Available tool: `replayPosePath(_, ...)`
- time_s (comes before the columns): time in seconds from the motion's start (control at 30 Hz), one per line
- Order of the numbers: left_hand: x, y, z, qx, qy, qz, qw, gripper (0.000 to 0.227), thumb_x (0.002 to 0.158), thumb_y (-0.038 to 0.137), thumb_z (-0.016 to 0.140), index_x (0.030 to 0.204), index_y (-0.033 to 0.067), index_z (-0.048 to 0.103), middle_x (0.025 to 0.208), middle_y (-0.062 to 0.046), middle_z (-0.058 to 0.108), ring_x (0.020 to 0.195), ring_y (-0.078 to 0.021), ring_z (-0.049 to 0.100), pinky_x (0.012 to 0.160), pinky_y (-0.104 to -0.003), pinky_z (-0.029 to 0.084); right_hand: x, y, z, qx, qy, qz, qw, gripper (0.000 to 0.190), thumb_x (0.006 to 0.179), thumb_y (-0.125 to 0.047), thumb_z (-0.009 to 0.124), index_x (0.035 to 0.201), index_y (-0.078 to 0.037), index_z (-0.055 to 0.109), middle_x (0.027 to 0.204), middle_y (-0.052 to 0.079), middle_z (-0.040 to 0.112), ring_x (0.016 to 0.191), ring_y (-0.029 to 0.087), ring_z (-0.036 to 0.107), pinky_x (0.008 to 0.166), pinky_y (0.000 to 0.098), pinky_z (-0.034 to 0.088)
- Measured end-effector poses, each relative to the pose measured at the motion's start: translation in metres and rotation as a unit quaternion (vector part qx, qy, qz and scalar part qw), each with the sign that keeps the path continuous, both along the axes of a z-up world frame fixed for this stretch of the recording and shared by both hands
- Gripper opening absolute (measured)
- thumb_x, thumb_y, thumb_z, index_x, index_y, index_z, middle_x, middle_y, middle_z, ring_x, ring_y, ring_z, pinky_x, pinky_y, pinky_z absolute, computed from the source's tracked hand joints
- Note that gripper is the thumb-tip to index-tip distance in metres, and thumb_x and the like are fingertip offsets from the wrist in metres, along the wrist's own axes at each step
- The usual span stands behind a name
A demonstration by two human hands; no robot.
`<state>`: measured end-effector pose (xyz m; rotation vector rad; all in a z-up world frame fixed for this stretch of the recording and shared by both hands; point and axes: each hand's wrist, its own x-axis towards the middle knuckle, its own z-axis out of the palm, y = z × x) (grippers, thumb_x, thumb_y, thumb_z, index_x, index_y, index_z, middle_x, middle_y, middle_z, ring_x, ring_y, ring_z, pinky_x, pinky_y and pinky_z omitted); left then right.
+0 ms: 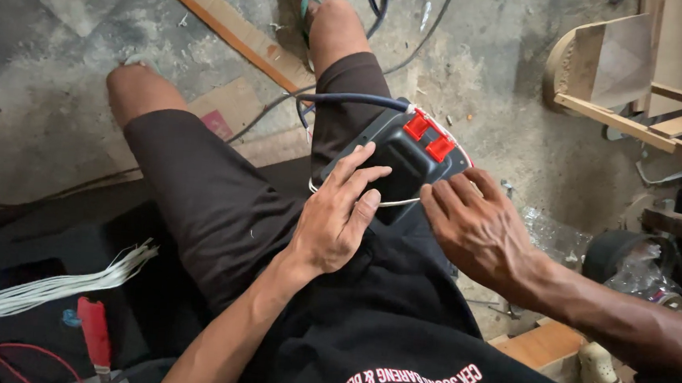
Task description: Stripping and connecting wires to an electronic terminal block on a workshop floor
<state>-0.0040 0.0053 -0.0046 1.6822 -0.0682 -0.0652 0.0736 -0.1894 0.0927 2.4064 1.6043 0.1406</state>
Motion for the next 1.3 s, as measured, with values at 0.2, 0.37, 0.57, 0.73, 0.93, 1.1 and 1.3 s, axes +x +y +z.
replayPosePath(0.2, 0.000, 0.002, -0.004, -0.012, 0.001, -0.001, 1.000, 0.040, 0.109, 0.037, 0.042, 0.135, 0.0144, 0.061, 0.155, -0.017, 0.047, 0.145, -0.0457, 0.042, 0.115, -0.056, 0.041, -0.001, -0.003, -0.008, 0.052, 0.086, -0.015, 0.995, 0.016, 0.099, -0.007, 0.051, 0.090, -0.010, 0.064, 0.078, 0.004, 0.052, 0.086, 0.026, 0.063, 0.098, 0.0423, 0.050)
replayPosePath(0.37, -0.003, 0.002, -0.008, -0.013, 0.011, 0.000, 1.000, 0.039, 0.108, 0.037, 0.043, 0.135, 0.0152, 0.062, 0.156, -0.015, 0.046, 0.146, -0.0430, 0.041, 0.113, -0.054, 0.043, -0.001, -0.008, -0.007, 0.075, 0.074, -0.048, 0.993, 0.017, 0.095, -0.004, 0.056, 0.083, -0.013, 0.062, 0.075, 0.003, 0.058, 0.088, 0.023, 0.066, 0.103, 0.0415, 0.051)
replayPosePath(0.57, -0.002, 0.002, -0.007, -0.013, 0.003, -0.006, 1.000, 0.040, 0.108, 0.038, 0.042, 0.134, 0.0145, 0.062, 0.157, -0.016, 0.045, 0.146, -0.0438, 0.040, 0.114, -0.054, 0.042, -0.008, -0.007, 0.009, 0.062, 0.059, -0.065, 0.994, 0.017, 0.094, 0.003, 0.054, 0.089, -0.007, 0.065, 0.082, 0.009, 0.068, 0.096, 0.025, 0.074, 0.098, 0.0399, 0.056)
replayPosePath(0.73, -0.003, 0.003, -0.007, -0.001, 0.004, -0.015, 1.000, 0.041, 0.108, 0.039, 0.042, 0.134, 0.0143, 0.062, 0.157, -0.016, 0.045, 0.146, -0.0439, 0.040, 0.114, -0.055, 0.041, -0.010, -0.025, -0.013, 0.101, 0.099, -0.063, 0.988, 0.016, 0.096, -0.002, 0.054, 0.084, -0.010, 0.063, 0.076, 0.004, 0.062, 0.094, 0.022, 0.073, 0.107, 0.0444, 0.050)
replayPosePath(0.93, -0.003, 0.002, -0.007, -0.004, -0.004, -0.009, 1.000, 0.041, 0.108, 0.039, 0.042, 0.134, 0.0136, 0.062, 0.157, -0.017, 0.044, 0.146, -0.0450, 0.040, 0.117, -0.055, 0.038, -0.008, -0.025, -0.018, 0.149, 0.147, -0.067, 0.975, 0.021, 0.099, -0.006, 0.055, 0.080, -0.010, 0.061, 0.076, 0.005, 0.064, 0.095, 0.023, 0.074, 0.111, 0.0481, 0.048)
replayPosePath(1.1, -0.002, 0.000, -0.010, -0.003, -0.019, -0.008, 1.000, 0.042, 0.108, 0.040, 0.042, 0.134, 0.0136, 0.062, 0.157, -0.017, 0.044, 0.147, -0.0450, 0.040, 0.118, -0.055, 0.037, -0.005, -0.019, -0.003, 0.112, 0.164, -0.066, 0.978, 0.013, 0.094, 0.000, 0.058, 0.094, -0.005, 0.070, 0.084, 0.011, 0.073, 0.099, 0.028, 0.076, 0.104, 0.0462, 0.055)
replayPosePath(1.3, -0.001, 0.002, -0.007, -0.009, -0.014, -0.013, 1.000, 0.040, 0.109, 0.036, 0.041, 0.133, 0.0125, 0.062, 0.156, -0.019, 0.044, 0.145, -0.0467, 0.041, 0.119, -0.054, 0.036, -0.008, -0.037, -0.031, 0.097, 0.117, -0.065, 0.986, 0.008, 0.093, -0.005, 0.060, 0.089, -0.009, 0.066, 0.083, 0.006, 0.069, 0.096, 0.023, 0.075, 0.109, 0.0461, 0.051)
